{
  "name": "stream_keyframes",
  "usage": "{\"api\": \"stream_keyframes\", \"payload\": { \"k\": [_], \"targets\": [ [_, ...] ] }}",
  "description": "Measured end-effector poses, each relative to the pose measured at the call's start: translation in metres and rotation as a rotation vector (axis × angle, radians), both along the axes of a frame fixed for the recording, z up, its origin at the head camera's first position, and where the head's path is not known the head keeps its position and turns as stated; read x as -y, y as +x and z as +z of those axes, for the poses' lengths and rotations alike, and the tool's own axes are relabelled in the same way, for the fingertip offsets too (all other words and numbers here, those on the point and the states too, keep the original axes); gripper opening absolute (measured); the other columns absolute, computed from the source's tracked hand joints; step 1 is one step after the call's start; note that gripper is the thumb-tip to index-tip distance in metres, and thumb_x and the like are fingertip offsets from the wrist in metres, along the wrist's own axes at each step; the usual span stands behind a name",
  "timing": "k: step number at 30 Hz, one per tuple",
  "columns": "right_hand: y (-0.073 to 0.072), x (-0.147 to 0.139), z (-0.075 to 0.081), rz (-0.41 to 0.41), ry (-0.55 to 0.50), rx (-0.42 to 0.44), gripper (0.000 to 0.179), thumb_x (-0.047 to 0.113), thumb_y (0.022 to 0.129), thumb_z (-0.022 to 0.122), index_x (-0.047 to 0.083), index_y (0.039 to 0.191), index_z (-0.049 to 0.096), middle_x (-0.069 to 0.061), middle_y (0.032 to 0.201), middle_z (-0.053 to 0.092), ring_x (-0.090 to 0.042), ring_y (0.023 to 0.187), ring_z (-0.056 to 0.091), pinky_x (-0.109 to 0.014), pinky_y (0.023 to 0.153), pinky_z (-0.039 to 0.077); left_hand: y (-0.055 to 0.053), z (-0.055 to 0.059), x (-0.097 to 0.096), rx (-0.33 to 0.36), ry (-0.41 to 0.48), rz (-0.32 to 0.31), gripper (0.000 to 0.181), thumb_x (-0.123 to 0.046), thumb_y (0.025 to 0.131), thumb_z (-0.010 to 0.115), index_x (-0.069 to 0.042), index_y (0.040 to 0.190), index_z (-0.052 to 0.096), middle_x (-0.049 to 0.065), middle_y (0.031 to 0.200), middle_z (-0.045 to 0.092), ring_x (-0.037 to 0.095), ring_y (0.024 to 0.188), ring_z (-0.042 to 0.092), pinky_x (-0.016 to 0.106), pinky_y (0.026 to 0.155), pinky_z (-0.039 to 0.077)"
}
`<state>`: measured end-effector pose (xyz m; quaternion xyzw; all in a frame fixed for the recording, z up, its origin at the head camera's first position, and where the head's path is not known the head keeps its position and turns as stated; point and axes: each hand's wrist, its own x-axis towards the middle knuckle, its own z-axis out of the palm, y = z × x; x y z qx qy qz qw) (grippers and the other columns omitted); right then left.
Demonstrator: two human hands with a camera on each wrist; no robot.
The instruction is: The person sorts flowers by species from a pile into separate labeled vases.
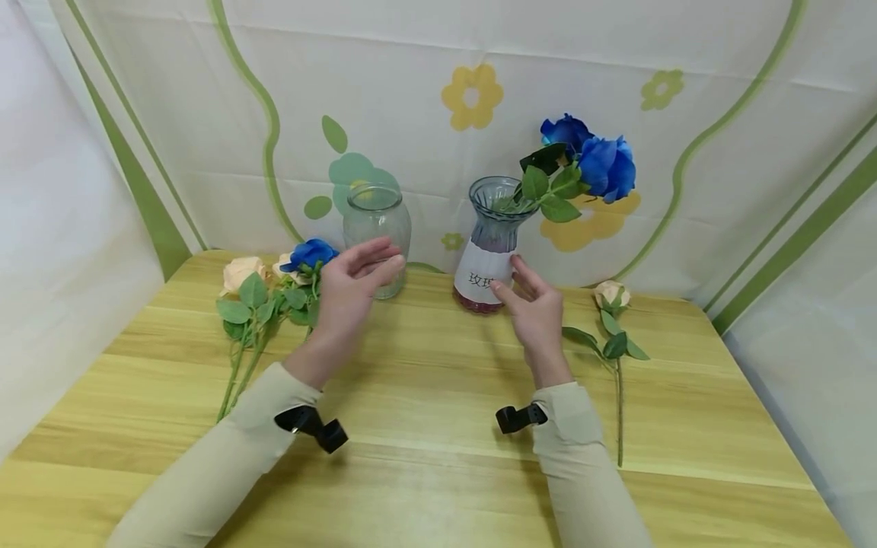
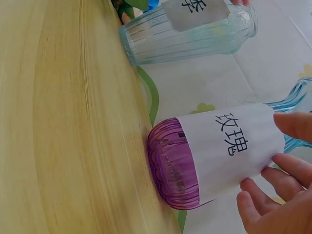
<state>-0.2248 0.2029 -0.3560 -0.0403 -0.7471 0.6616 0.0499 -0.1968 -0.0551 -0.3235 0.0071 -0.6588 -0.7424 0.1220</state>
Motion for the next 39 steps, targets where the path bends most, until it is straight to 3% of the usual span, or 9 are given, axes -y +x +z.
{"api": "stream_keyframes", "payload": {
  "k": [4, 9, 18, 23, 27, 30, 32, 35, 39],
  "targets": [
    [0.0, 0.0, 0.0, -0.003, 0.001, -0.001, 0.062, 0.02, 0.1, 0.076, 0.022, 0.157, 0.052, 0.004, 0.167, 0.047, -0.022, 0.156, 0.044, -0.039, 0.128, 0.04, 0.008, -0.006, 0.027, 0.068, 0.037, 0.023, 0.041, -0.018, 0.096, 0.081, -0.007, 0.134, 0.071, 0.011, 0.13, 0.075, 0.015, 0.111, 0.073, 0.02, 0.089, 0.061],
    [0.0, 0.0, 0.001, -0.009, 0.001, 0.004, 0.061, 0.02, 0.1, 0.076, 0.022, 0.157, 0.053, 0.003, 0.167, 0.047, -0.022, 0.155, 0.045, -0.039, 0.127, 0.04, 0.015, -0.016, 0.053, 0.103, 0.072, 0.093, 0.04, -0.012, 0.097, 0.079, -0.002, 0.134, 0.07, 0.017, 0.132, 0.074, 0.006, 0.102, 0.074, 0.018, 0.082, 0.062],
    [0.0, 0.0, 0.0, -0.011, -0.008, 0.01, 0.06, 0.019, 0.1, 0.076, 0.021, 0.156, 0.053, 0.003, 0.167, 0.047, -0.02, 0.154, 0.047, -0.038, 0.127, 0.04, 0.03, -0.031, 0.099, 0.227, -0.013, 0.154, 0.043, -0.016, 0.098, 0.078, -0.001, 0.137, 0.068, -0.012, 0.106, 0.076, 0.001, 0.097, 0.073, 0.02, 0.084, 0.062],
    [-0.001, 0.0, 0.0, -0.013, -0.012, 0.009, 0.059, 0.02, 0.1, 0.076, 0.021, 0.156, 0.054, 0.002, 0.166, 0.049, -0.02, 0.153, 0.048, -0.037, 0.127, 0.041, 0.039, -0.041, 0.12, 0.326, -0.064, 0.133, 0.05, -0.015, 0.098, 0.078, 0.002, 0.143, 0.062, -0.014, 0.105, 0.077, -0.002, 0.093, 0.072, 0.02, 0.085, 0.062],
    [-0.002, 0.0, -0.001, -0.014, -0.02, 0.01, 0.059, 0.018, 0.1, 0.075, 0.019, 0.155, 0.055, 0.0, 0.166, 0.05, -0.02, 0.153, 0.048, -0.037, 0.127, 0.041, 0.045, -0.048, 0.135, 0.374, -0.099, 0.163, 0.051, -0.015, 0.097, 0.078, 0.0, 0.144, 0.062, -0.018, 0.101, 0.076, -0.003, 0.091, 0.073, 0.017, 0.085, 0.061],
    [-0.002, 0.0, -0.001, -0.018, -0.024, 0.011, 0.058, 0.017, 0.101, 0.075, 0.018, 0.155, 0.055, -0.001, 0.165, 0.05, -0.021, 0.152, 0.049, -0.037, 0.127, 0.041, 0.05, -0.05, 0.145, 0.411, -0.175, 0.184, 0.051, -0.02, 0.098, 0.079, -0.004, 0.144, 0.063, -0.022, 0.1, 0.075, -0.007, 0.091, 0.072, 0.013, 0.084, 0.06],
    [-0.002, 0.0, -0.001, -0.02, -0.025, 0.011, 0.058, 0.017, 0.101, 0.075, 0.018, 0.155, 0.055, -0.002, 0.165, 0.05, -0.021, 0.152, 0.049, -0.037, 0.127, 0.041, 0.052, -0.05, 0.15, 0.434, -0.24, 0.167, 0.052, -0.022, 0.098, 0.079, -0.005, 0.144, 0.064, -0.02, 0.102, 0.077, -0.009, 0.09, 0.071, 0.013, 0.084, 0.06],
    [-0.002, 0.0, -0.001, -0.02, -0.024, 0.012, 0.058, 0.018, 0.101, 0.075, 0.018, 0.155, 0.055, -0.003, 0.165, 0.05, -0.022, 0.152, 0.049, -0.037, 0.127, 0.042, 0.053, -0.052, 0.152, 0.462, -0.36, 0.095, 0.052, -0.027, 0.098, 0.079, -0.006, 0.144, 0.065, -0.009, 0.113, 0.08, -0.008, 0.089, 0.071, 0.014, 0.082, 0.06],
    [-0.001, -0.001, 0.001, -0.018, -0.023, 0.023, 0.058, 0.019, 0.101, 0.074, 0.019, 0.156, 0.055, -0.003, 0.166, 0.05, -0.021, 0.153, 0.048, -0.037, 0.127, 0.042, 0.051, -0.057, 0.148, 0.484, -0.488, -0.001, 0.055, -0.032, 0.096, 0.081, -0.007, 0.143, 0.066, 0.009, 0.131, 0.077, 0.007, 0.104, 0.074, 0.017, 0.084, 0.059]
  ]
}}
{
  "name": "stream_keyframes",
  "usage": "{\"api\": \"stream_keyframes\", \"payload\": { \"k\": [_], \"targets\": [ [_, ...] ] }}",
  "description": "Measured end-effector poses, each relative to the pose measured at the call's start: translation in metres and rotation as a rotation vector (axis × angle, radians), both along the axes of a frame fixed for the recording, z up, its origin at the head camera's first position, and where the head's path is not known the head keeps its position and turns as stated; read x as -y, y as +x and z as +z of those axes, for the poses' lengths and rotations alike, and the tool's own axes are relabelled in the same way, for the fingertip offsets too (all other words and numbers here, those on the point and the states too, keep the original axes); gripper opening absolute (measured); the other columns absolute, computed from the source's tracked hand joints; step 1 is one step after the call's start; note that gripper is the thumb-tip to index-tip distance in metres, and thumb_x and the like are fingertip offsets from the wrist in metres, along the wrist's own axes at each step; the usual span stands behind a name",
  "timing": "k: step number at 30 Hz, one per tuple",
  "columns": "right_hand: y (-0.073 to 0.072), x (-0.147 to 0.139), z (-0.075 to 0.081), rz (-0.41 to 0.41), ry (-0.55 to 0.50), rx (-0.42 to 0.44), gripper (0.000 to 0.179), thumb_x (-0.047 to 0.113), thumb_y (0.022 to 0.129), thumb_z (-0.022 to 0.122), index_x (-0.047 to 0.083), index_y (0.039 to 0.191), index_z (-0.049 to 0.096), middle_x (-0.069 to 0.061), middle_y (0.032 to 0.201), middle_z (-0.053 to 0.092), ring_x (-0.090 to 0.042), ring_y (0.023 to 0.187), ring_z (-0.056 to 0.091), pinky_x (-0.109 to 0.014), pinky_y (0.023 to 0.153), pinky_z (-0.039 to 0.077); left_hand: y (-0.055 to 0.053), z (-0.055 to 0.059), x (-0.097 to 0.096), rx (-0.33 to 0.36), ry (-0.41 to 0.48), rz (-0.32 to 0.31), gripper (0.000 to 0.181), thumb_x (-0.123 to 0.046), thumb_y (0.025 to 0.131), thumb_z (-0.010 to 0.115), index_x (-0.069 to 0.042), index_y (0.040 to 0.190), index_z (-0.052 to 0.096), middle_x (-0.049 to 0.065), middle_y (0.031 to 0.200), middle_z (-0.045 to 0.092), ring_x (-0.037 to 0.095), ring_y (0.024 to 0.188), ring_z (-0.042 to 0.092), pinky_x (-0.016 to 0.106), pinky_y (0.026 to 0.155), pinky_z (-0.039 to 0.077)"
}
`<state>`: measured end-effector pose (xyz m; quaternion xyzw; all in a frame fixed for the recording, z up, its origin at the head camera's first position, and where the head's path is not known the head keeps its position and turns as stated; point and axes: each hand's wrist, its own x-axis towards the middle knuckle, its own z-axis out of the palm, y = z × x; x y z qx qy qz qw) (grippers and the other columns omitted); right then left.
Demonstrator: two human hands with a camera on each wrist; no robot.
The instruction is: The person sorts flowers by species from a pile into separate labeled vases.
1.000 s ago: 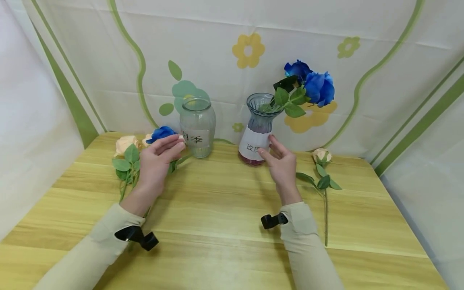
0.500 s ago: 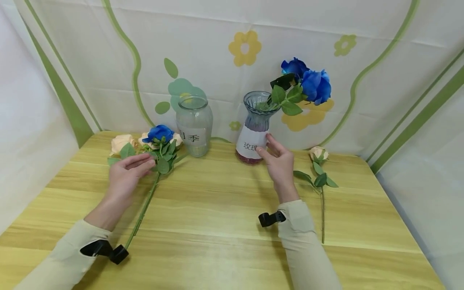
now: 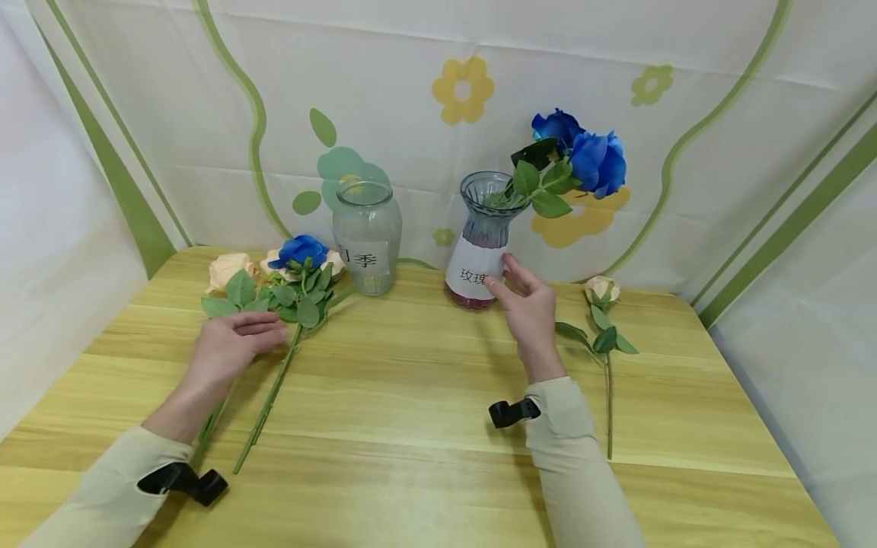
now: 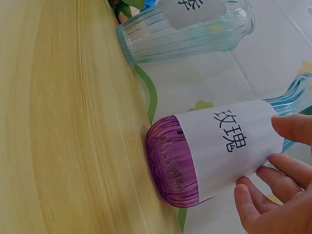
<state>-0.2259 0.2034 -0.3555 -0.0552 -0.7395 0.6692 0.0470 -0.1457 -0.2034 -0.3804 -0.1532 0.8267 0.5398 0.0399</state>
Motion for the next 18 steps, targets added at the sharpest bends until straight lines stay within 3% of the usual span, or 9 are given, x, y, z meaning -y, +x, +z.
{"api": "stream_keyframes", "payload": {
  "k": [5, 7, 10, 14, 18],
  "targets": [
    [0.001, -0.0004, 0.0009, 0.004, 0.002, 0.007, 0.057, 0.02, 0.102, 0.074, 0.019, 0.156, 0.055, -0.003, 0.166, 0.05, -0.022, 0.153, 0.048, -0.038, 0.126, 0.042, -0.005, -0.0056, -0.0066, 0.024, -0.121, -0.087, 0.054, -0.034, 0.091, 0.086, -0.007, 0.135, 0.071, 0.012, 0.126, 0.079, 0.032, 0.126, 0.068, 0.039, 0.101, 0.057],
    [0.001, -0.0006, 0.001, 0.003, 0.001, 0.007, 0.057, 0.02, 0.102, 0.074, 0.019, 0.156, 0.055, -0.003, 0.165, 0.05, -0.022, 0.153, 0.048, -0.038, 0.127, 0.042, -0.0063, -0.0068, -0.0085, 0.026, -0.156, -0.101, 0.05, -0.031, 0.089, 0.087, -0.007, 0.131, 0.073, 0.011, 0.121, 0.08, 0.038, 0.128, 0.065, 0.05, 0.109, 0.053],
    [0.0008, -0.0004, 0.0011, 0.003, -0.002, 0.007, 0.057, 0.019, 0.101, 0.074, 0.019, 0.155, 0.055, -0.004, 0.165, 0.05, -0.024, 0.154, 0.047, -0.037, 0.127, 0.041, -0.0069, -0.0073, -0.0103, 0.03, -0.167, -0.104, 0.046, -0.027, 0.089, 0.087, -0.006, 0.129, 0.075, 0.012, 0.118, 0.081, 0.041, 0.13, 0.063, 0.057, 0.116, 0.046],
    [0.0003, -0.0004, 0.0009, 0.003, -0.005, 0.005, 0.057, 0.019, 0.101, 0.074, 0.018, 0.155, 0.055, -0.003, 0.165, 0.05, -0.025, 0.154, 0.047, -0.037, 0.127, 0.041, -0.0066, -0.0063, -0.0109, 0.029, -0.143, -0.084, 0.043, -0.026, 0.092, 0.085, -0.006, 0.128, 0.075, 0.012, 0.118, 0.081, 0.033, 0.118, 0.072, 0.049, 0.106, 0.055],
    [0.0003, -0.0007, 0.0009, 0.003, -0.004, 0.001, 0.056, 0.019, 0.102, 0.073, 0.018, 0.155, 0.056, -0.003, 0.165, 0.051, -0.024, 0.153, 0.048, -0.037, 0.127, 0.042, -0.0067, -0.0043, -0.0102, 0.024, -0.024, -0.054, 0.043, -0.023, 0.095, 0.082, -0.002, 0.13, 0.073, 0.008, 0.104, 0.083, 0.016, 0.088, 0.079, 0.029, 0.078, 0.062]
  ]
}}
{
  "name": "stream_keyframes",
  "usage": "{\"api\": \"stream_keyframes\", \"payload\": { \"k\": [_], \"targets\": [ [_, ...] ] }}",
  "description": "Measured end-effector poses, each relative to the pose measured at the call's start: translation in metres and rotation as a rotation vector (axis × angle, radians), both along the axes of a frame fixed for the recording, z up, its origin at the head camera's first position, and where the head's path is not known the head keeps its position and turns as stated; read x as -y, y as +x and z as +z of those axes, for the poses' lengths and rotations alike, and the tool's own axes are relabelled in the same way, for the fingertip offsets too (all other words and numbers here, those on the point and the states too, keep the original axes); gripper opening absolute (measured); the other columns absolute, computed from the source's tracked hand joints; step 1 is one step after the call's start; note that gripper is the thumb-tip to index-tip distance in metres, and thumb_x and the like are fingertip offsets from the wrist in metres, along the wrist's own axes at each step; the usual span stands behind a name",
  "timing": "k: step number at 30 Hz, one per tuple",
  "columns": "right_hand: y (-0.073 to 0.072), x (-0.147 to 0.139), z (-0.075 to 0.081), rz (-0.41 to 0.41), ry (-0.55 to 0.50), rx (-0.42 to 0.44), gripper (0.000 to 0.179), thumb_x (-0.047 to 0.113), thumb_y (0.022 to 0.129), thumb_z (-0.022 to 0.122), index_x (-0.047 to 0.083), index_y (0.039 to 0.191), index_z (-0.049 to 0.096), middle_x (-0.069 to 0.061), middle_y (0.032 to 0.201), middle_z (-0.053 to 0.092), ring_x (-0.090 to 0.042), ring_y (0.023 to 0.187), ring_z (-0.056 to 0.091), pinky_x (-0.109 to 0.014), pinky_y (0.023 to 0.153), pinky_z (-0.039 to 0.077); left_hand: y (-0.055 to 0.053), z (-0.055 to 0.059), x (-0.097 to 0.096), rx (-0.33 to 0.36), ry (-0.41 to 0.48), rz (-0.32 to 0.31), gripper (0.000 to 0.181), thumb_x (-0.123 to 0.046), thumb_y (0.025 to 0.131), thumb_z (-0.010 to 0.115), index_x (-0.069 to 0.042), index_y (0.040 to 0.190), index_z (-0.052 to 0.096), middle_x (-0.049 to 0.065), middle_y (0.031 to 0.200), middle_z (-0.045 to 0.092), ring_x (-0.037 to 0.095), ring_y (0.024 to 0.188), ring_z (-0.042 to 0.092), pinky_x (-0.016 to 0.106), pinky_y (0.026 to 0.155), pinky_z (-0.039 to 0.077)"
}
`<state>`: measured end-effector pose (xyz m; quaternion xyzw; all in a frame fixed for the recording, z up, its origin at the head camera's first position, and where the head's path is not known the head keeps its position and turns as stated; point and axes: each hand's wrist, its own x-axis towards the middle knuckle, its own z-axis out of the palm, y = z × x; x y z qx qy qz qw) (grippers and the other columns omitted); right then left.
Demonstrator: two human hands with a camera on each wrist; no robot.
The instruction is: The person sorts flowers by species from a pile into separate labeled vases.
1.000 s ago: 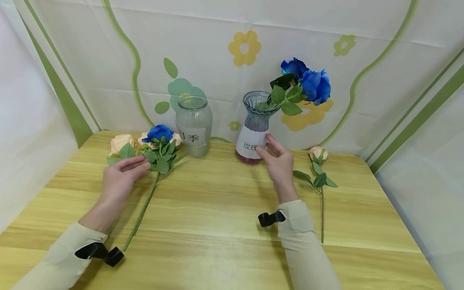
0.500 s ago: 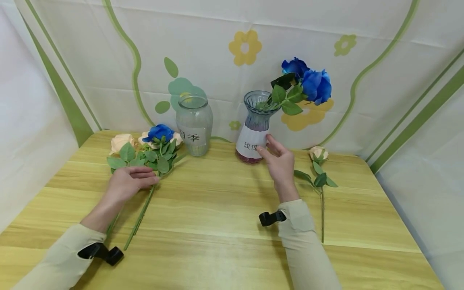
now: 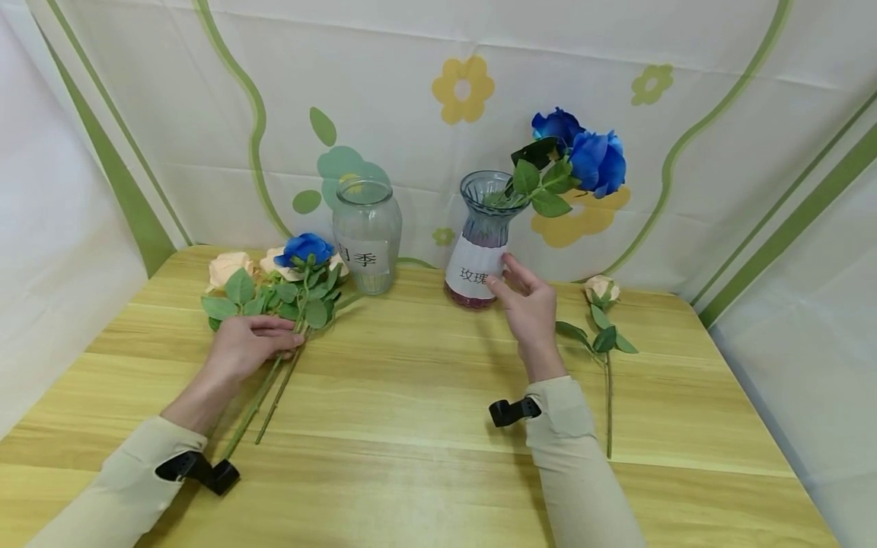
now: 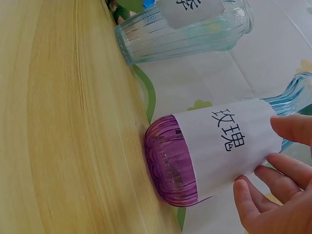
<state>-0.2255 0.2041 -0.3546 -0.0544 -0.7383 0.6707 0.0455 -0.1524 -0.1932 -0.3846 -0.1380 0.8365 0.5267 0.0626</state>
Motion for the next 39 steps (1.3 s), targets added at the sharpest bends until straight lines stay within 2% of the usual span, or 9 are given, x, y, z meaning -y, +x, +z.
{"api": "stream_keyframes", "payload": {
  "k": [2, 4, 11, 17, 20, 24, 28, 31, 39],
  "targets": [
    [0.0, 0.0, 0.0, 0.001, 0.0, 0.0, 0.056, 0.019, 0.102, 0.073, 0.018, 0.155, 0.056, -0.002, 0.165, 0.051, -0.024, 0.153, 0.048, -0.038, 0.127, 0.042, 0.0, 0.002, 0.001, 0.003, 0.079, 0.012, 0.044, -0.021, 0.096, 0.08, 0.0, 0.133, 0.071, 0.004, 0.096, 0.084, 0.011, 0.078, 0.078, 0.024, 0.071, 0.061],
    [0.0, 0.0, 0.0, 0.001, 0.001, 0.002, 0.056, 0.019, 0.102, 0.073, 0.018, 0.155, 0.056, -0.002, 0.165, 0.051, -0.023, 0.153, 0.048, -0.038, 0.127, 0.042, 0.0, 0.003, 0.002, 0.005, 0.146, 0.019, 0.046, -0.022, 0.097, 0.079, 0.001, 0.136, 0.068, 0.0, 0.092, 0.083, 0.009, 0.077, 0.077, 0.022, 0.073, 0.061],
    [0.0, -0.001, 0.0, 0.0, 0.002, 0.004, 0.056, 0.019, 0.102, 0.073, 0.017, 0.155, 0.056, -0.001, 0.164, 0.052, -0.021, 0.151, 0.05, -0.037, 0.125, 0.043, -0.002, 0.009, 0.003, 0.008, 0.344, 0.08, 0.048, -0.022, 0.1, 0.076, 0.003, 0.14, 0.065, -0.003, 0.096, 0.082, 0.009, 0.079, 0.08, 0.022, 0.081, 0.065],
    [0.0, -0.002, 0.0, 0.0, 0.0, 0.009, 0.056, 0.018, 0.102, 0.073, 0.017, 0.155, 0.056, 0.0, 0.163, 0.053, -0.021, 0.151, 0.05, -0.037, 0.126, 0.043, -0.004, 0.015, 0.0, 0.003, 0.418, 0.096, 0.054, -0.025, 0.101, 0.075, 0.005, 0.144, 0.061, -0.005, 0.1, 0.08, 0.009, 0.081, 0.08, 0.024, 0.086, 0.064],
    [0.0, -0.002, 0.0, -0.002, 0.0, 0.01, 0.055, 0.019, 0.101, 0.073, 0.017, 0.154, 0.057, 0.0, 0.163, 0.053, -0.021, 0.151, 0.05, -0.037, 0.126, 0.043, -0.005, 0.018, -0.002, -0.004, 0.439, 0.092, 0.055, -0.028, 0.101, 0.074, 0.003, 0.144, 0.06, -0.005, 0.099, 0.079, 0.009, 0.082, 0.079, 0.023, 0.085, 0.064],
    [-0.001, -0.002, 0.0, -0.004, 0.0, 0.01, 0.055, 0.019, 0.101, 0.074, 0.017, 0.154, 0.058, 0.0, 0.163, 0.054, -0.022, 0.152, 0.05, -0.038, 0.126, 0.042, -0.008, 0.025, -0.004, -0.041, 0.493, 0.117, 0.038, -0.031, 0.101, 0.075, -0.007, 0.13, 0.072, -0.008, 0.094, 0.078, 0.008, 0.083, 0.075, 0.023, 0.081, 0.063],
    [-0.001, -0.002, 0.0, -0.004, -0.001, 0.008, 0.055, 0.018, 0.101, 0.073, 0.017, 0.154, 0.057, -0.001, 0.163, 0.053, -0.023, 0.152, 0.05, -0.038, 0.126, 0.042, -0.011, 0.035, -0.007, -0.103, 0.608, 0.195, 0.012, -0.028, 0.098, 0.079, -0.019, 0.106, 0.08, -0.01, 0.09, 0.079, 0.007, 0.082, 0.074, 0.02, 0.079, 0.062],
    [-0.001, -0.003, 0.0, -0.001, -0.003, 0.01, 0.055, 0.018, 0.101, 0.073, 0.017, 0.154, 0.057, -0.002, 0.163, 0.053, -0.022, 0.151, 0.05, -0.038, 0.127, 0.042, -0.014, 0.042, -0.011, -0.165, 0.714, 0.251, 0.003, -0.018, 0.097, 0.079, -0.017, 0.099, 0.082, -0.007, 0.089, 0.081, 0.006, 0.08, 0.076, 0.018, 0.077, 0.063],
    [0.0, -0.003, 0.0, 0.004, 0.002, 0.01, 0.056, 0.019, 0.102, 0.073, 0.018, 0.155, 0.056, -0.004, 0.163, 0.053, -0.022, 0.151, 0.05, -0.038, 0.128, 0.04, -0.02, 0.058, -0.024, -0.231, 0.899, 0.302, 0.01, -0.001, 0.094, 0.079, -0.008, 0.101, 0.08, 0.002, 0.093, 0.082, 0.011, 0.083, 0.081, 0.02, 0.081, 0.064]
  ]
}}
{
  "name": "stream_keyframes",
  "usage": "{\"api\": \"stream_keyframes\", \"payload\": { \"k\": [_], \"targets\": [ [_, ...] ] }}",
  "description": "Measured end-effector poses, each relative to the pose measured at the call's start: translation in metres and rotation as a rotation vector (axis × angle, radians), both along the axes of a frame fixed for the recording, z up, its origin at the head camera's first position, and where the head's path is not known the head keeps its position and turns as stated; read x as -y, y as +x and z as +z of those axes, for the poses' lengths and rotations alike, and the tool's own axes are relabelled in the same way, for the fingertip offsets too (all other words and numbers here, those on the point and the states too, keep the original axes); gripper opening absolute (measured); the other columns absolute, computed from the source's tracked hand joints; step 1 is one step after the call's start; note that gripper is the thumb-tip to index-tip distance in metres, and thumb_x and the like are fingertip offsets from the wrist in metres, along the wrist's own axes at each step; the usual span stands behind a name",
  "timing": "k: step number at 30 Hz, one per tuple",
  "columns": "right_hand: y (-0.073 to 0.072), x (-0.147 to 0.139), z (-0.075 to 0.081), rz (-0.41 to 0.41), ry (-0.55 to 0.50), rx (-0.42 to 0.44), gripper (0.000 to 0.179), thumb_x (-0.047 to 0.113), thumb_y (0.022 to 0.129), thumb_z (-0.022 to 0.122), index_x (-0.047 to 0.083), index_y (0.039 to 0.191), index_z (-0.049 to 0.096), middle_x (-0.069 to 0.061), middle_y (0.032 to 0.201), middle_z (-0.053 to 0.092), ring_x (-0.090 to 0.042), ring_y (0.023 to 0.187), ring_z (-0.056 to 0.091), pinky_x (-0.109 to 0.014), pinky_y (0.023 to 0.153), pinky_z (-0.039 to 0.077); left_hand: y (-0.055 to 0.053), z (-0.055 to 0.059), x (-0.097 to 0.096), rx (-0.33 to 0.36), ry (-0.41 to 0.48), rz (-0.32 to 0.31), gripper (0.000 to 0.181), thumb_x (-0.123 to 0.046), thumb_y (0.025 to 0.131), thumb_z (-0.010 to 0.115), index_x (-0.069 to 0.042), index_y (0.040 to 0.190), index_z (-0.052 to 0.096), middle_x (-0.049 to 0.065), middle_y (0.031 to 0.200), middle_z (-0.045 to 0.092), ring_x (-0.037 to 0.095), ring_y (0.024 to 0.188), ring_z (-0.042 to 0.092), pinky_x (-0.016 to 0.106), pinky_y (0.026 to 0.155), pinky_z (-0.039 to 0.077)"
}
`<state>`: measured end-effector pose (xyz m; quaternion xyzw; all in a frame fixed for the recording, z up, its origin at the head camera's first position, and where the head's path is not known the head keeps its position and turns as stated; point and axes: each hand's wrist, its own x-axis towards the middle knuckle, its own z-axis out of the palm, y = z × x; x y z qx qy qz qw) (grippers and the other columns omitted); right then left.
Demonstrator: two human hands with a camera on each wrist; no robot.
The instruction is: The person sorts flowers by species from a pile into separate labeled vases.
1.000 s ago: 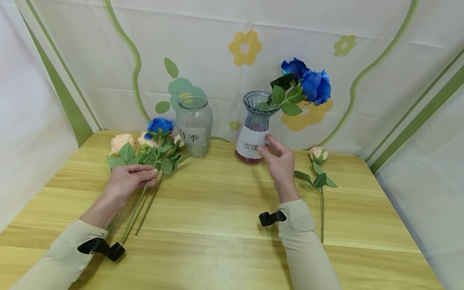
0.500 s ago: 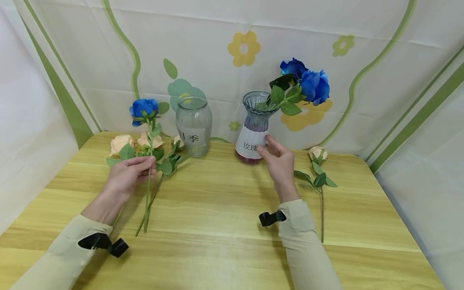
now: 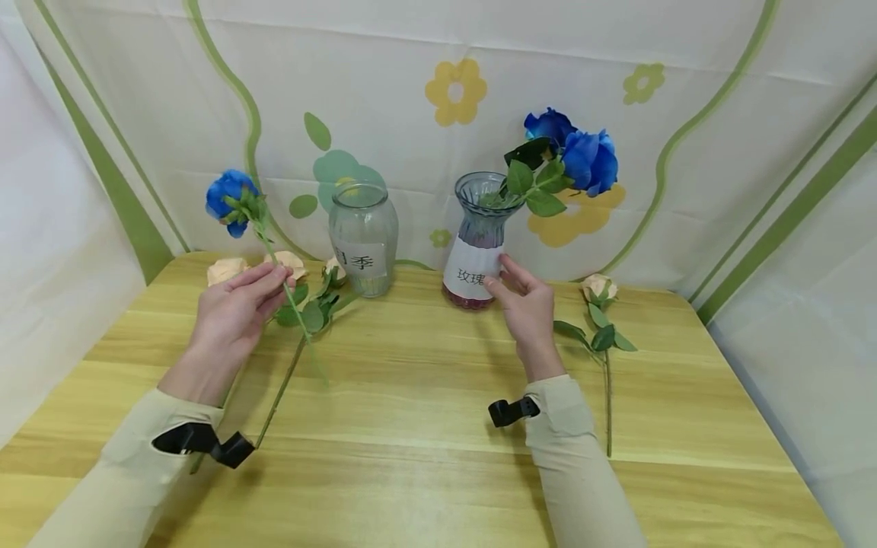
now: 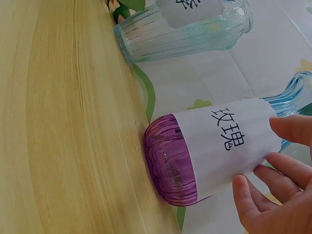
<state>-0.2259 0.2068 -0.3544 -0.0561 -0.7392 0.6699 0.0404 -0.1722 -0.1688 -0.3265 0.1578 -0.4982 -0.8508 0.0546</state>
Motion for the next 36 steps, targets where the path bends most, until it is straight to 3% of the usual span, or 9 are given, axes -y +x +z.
{"api": "stream_keyframes", "payload": {
  "k": [12, 18, 24, 27, 33, 36],
  "targets": [
    [-0.001, -0.001, 0.0, 0.007, 0.005, -0.005, 0.057, 0.021, 0.101, 0.074, 0.018, 0.155, 0.056, -0.005, 0.163, 0.053, -0.021, 0.151, 0.051, -0.039, 0.128, 0.04, -0.028, 0.026, -0.041, -0.118, 0.119, 0.194, 0.02, 0.007, 0.093, 0.076, 0.0, 0.109, 0.067, 0.009, 0.095, 0.076, 0.018, 0.086, 0.08, 0.031, 0.091, 0.064],
    [-0.001, -0.001, -0.002, 0.014, 0.006, -0.012, 0.057, 0.02, 0.102, 0.073, 0.017, 0.156, 0.055, -0.004, 0.164, 0.052, -0.022, 0.151, 0.051, -0.039, 0.127, 0.041, -0.04, 0.035, -0.06, -0.169, 0.161, 0.274, 0.02, 0.005, 0.092, 0.077, -0.001, 0.106, 0.064, 0.007, 0.092, 0.073, 0.018, 0.084, 0.079, 0.03, 0.087, 0.066],
    [0.0, -0.001, -0.002, 0.02, 0.004, -0.015, 0.057, 0.02, 0.102, 0.073, 0.017, 0.156, 0.055, -0.003, 0.164, 0.052, -0.023, 0.151, 0.051, -0.039, 0.126, 0.043, -0.047, 0.046, -0.072, -0.224, 0.211, 0.312, 0.019, 0.003, 0.093, 0.077, -0.004, 0.098, 0.06, 0.008, 0.095, 0.073, 0.023, 0.093, 0.078, 0.034, 0.095, 0.065],
    [0.0, 0.0, -0.002, 0.021, 0.007, -0.016, 0.057, 0.021, 0.102, 0.073, 0.018, 0.156, 0.055, -0.003, 0.164, 0.052, -0.024, 0.152, 0.049, -0.039, 0.126, 0.042, -0.051, 0.053, -0.078, -0.238, 0.24, 0.317, 0.021, 0.003, 0.094, 0.076, -0.004, 0.101, 0.058, 0.011, 0.1, 0.071, 0.023, 0.095, 0.077, 0.036, 0.098, 0.064],
    [0.0, 0.0, -0.001, 0.018, 0.008, -0.012, 0.057, 0.022, 0.101, 0.074, 0.019, 0.155, 0.056, -0.002, 0.163, 0.053, -0.023, 0.152, 0.049, -0.039, 0.126, 0.042, -0.061, 0.065, -0.091, -0.258, 0.271, 0.338, 0.024, 0.004, 0.094, 0.075, -0.001, 0.11, 0.058, 0.013, 0.105, 0.071, 0.028, 0.102, 0.077, 0.035, 0.097, 0.064],
    [-0.001, -0.002, -0.002, 0.018, 0.006, -0.011, 0.056, 0.022, 0.102, 0.074, 0.019, 0.155, 0.056, -0.002, 0.163, 0.053, -0.022, 0.152, 0.049, -0.039, 0.126, 0.043, -0.067, 0.072, -0.099, -0.262, 0.302, 0.37, 0.022, 0.006, 0.092, 0.076, -0.001, 0.105, 0.059, 0.015, 0.102, 0.074, 0.031, 0.1, 0.077, 0.036, 0.093, 0.065]
  ]
}}
